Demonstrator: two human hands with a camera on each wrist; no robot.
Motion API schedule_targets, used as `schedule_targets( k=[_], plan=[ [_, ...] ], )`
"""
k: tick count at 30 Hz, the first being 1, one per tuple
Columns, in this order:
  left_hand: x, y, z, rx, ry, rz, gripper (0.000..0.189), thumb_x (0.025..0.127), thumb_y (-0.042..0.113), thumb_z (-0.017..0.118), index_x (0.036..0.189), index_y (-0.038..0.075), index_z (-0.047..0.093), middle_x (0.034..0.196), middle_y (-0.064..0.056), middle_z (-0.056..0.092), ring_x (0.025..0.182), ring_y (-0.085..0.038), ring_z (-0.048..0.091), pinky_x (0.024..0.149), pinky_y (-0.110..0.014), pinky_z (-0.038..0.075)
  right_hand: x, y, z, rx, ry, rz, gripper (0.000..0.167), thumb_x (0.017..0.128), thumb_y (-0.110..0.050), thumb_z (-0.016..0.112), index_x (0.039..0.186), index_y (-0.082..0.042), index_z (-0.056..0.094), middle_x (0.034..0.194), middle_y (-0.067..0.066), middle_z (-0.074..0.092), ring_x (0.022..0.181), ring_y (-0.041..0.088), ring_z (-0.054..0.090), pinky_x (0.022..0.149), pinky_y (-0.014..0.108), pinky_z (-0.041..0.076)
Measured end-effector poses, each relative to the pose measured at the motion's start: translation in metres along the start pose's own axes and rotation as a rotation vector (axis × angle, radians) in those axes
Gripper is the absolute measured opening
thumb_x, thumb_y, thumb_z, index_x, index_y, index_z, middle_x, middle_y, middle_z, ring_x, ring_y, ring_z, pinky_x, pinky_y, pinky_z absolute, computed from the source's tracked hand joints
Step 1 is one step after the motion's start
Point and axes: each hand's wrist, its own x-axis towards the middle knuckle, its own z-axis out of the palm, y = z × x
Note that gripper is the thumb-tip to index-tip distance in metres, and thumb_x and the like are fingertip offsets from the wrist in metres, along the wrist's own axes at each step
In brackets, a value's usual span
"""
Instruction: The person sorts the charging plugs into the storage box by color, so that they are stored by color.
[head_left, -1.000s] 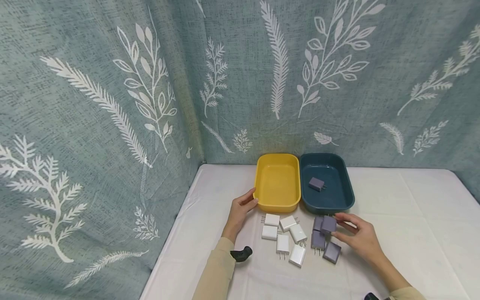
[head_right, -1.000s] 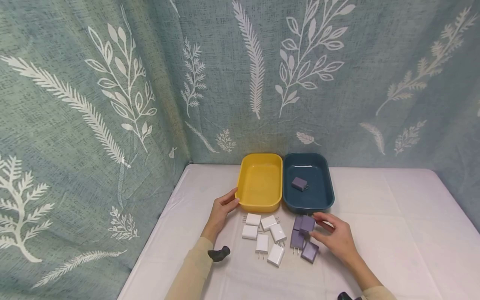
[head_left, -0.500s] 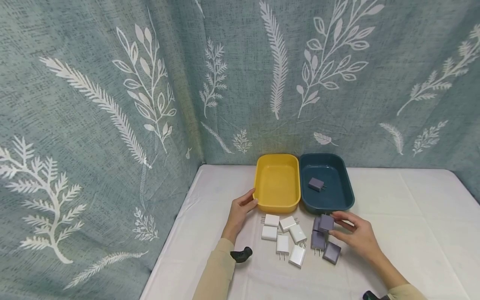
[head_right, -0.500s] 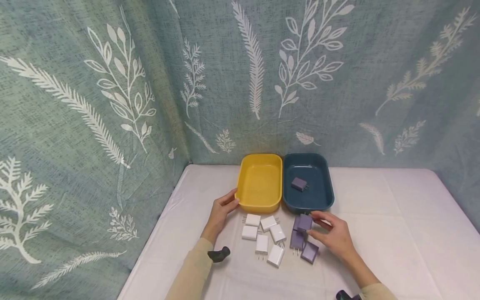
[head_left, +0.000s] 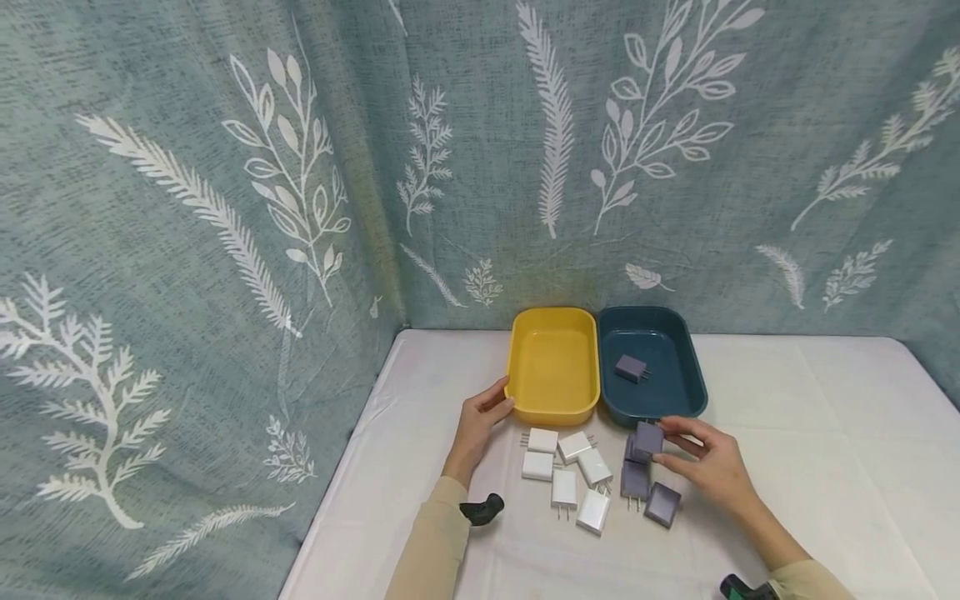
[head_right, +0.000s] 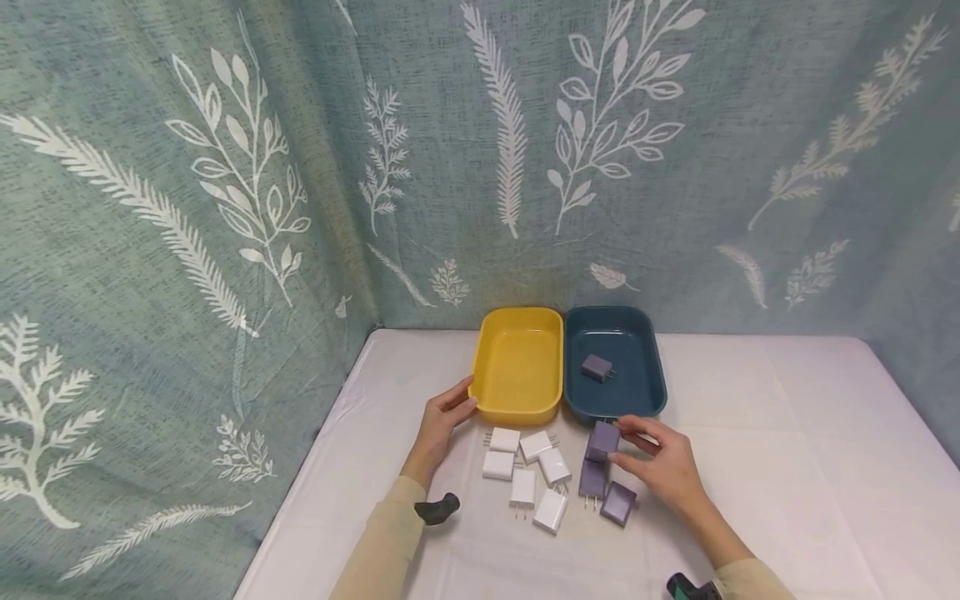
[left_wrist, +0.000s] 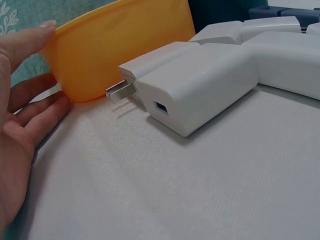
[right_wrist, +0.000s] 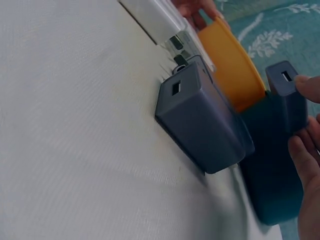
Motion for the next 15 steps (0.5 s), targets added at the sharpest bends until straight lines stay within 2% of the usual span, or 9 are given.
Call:
schedule_targets(
  k=[7, 15],
  plan=[
    [0.0014, -0.0020, 0.0008, 0.003, 0.001, 0.010, 0.050, 0.093, 0.015, 0.066, 0.141, 0.008, 0.052, 0.147, -0.011, 0.050, 0.137, -0.028, 0.047, 0.105, -0.028, 0.048, 0.0039, -0.0032, 0.0015, -0.013, 0.023, 0.025, 0.050, 0.070, 0.013, 0.078, 0.117, 0.014, 0.059, 0.113, -0.016, 0.063, 0.103, -0.007, 0.063, 0.087, 0.020, 0.056],
    [0.0002, -0.0017, -0.0001, 0.011, 0.000, 0.011, 0.050, 0.093, 0.016, 0.066, 0.141, 0.009, 0.052, 0.147, -0.011, 0.050, 0.137, -0.027, 0.047, 0.105, -0.028, 0.048, 0.0097, -0.0075, 0.0032, -0.067, 0.048, 0.034, 0.049, 0.072, 0.007, 0.080, 0.117, 0.009, 0.062, 0.112, -0.014, 0.063, 0.101, -0.009, 0.062, 0.085, 0.019, 0.056]
  ],
)
